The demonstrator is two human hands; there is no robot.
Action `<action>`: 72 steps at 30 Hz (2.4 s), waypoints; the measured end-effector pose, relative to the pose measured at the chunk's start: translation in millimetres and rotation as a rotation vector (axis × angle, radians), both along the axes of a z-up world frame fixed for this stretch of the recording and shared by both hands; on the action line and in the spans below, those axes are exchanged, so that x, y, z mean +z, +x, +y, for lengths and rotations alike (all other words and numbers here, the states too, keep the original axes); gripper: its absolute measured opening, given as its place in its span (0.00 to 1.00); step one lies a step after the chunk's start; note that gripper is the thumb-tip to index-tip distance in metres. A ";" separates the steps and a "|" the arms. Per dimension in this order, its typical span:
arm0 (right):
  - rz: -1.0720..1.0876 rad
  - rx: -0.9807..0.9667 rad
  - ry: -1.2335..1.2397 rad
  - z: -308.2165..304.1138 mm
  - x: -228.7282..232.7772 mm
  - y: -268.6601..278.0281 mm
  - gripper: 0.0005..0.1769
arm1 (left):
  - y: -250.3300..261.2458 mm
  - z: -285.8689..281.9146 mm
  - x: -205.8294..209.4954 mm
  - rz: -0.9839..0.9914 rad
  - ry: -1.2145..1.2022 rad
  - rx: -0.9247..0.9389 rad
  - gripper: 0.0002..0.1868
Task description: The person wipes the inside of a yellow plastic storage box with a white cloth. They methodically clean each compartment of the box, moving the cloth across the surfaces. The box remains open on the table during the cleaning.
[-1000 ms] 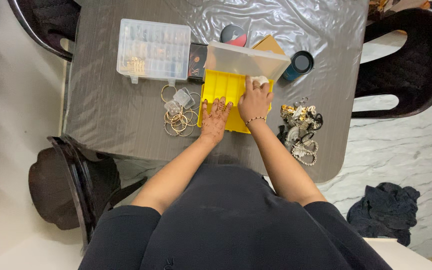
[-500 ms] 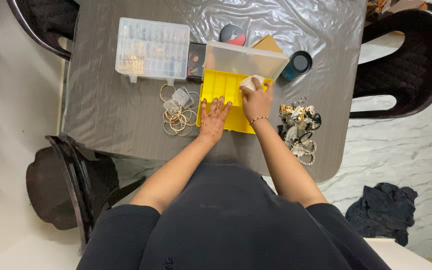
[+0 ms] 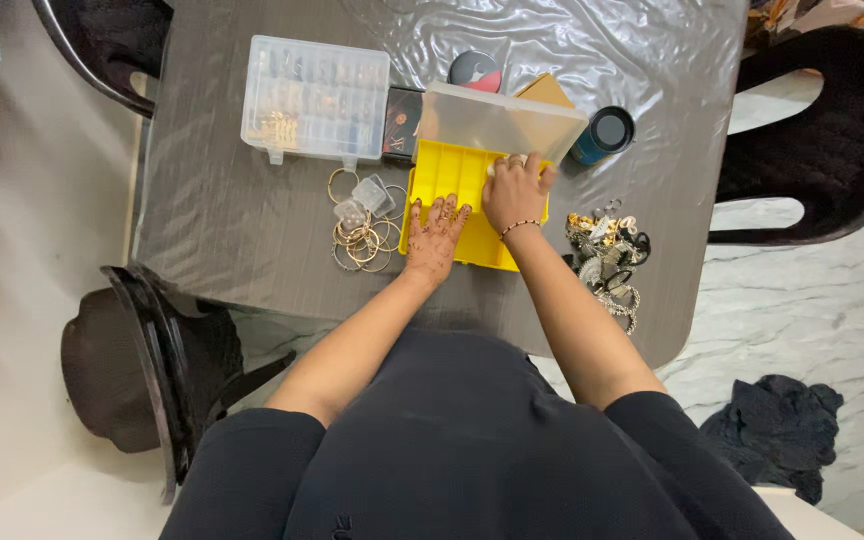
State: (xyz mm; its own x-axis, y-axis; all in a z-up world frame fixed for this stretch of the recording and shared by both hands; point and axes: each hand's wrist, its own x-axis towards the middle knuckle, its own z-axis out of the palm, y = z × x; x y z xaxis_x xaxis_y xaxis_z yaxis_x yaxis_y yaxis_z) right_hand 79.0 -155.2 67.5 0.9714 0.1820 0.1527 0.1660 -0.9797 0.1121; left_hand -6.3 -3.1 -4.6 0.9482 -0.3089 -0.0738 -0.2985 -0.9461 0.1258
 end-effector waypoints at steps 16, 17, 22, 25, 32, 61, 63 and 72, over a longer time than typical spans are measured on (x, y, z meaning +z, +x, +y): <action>0.060 0.076 0.192 -7.5 39.3 -51.6 0.20 | 6.1 -5.4 15.1 0.033 0.133 0.021 0.36; 0.050 0.099 0.189 -7.6 37.3 -54.3 0.22 | 5.9 -6.2 15.2 0.018 0.156 0.022 0.36; 0.048 0.110 0.257 -17.3 22.5 -56.1 0.20 | 8.0 -10.3 18.1 0.005 0.160 0.040 0.38; 0.062 0.117 0.326 -24.9 13.8 -52.2 0.23 | 9.2 -8.2 23.1 0.017 0.183 0.047 0.39; 0.210 0.148 0.321 -44.2 -3.9 -36.2 0.13 | 9.5 -9.0 19.5 0.011 0.187 0.007 0.41; -0.028 0.293 0.065 -14.7 2.9 -112.3 0.33 | -1.6 -0.8 16.2 -0.061 0.085 -0.093 0.38; -0.071 0.269 -0.082 -15.9 -5.7 -111.2 0.34 | 3.3 -0.4 13.5 -0.053 0.069 -0.097 0.37; -0.031 0.103 -0.244 -52.8 -31.8 -121.4 0.38 | 9.1 -4.8 1.3 -0.045 0.087 -0.088 0.37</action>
State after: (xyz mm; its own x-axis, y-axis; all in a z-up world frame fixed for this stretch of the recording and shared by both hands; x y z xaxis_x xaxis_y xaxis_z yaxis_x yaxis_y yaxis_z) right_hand -42.4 -208.0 35.7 0.9413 0.3149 0.1219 0.2563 -0.9013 0.3493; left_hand 2.7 -7.9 -3.2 0.9209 -0.3849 -0.0622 -0.3839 -0.9229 0.0288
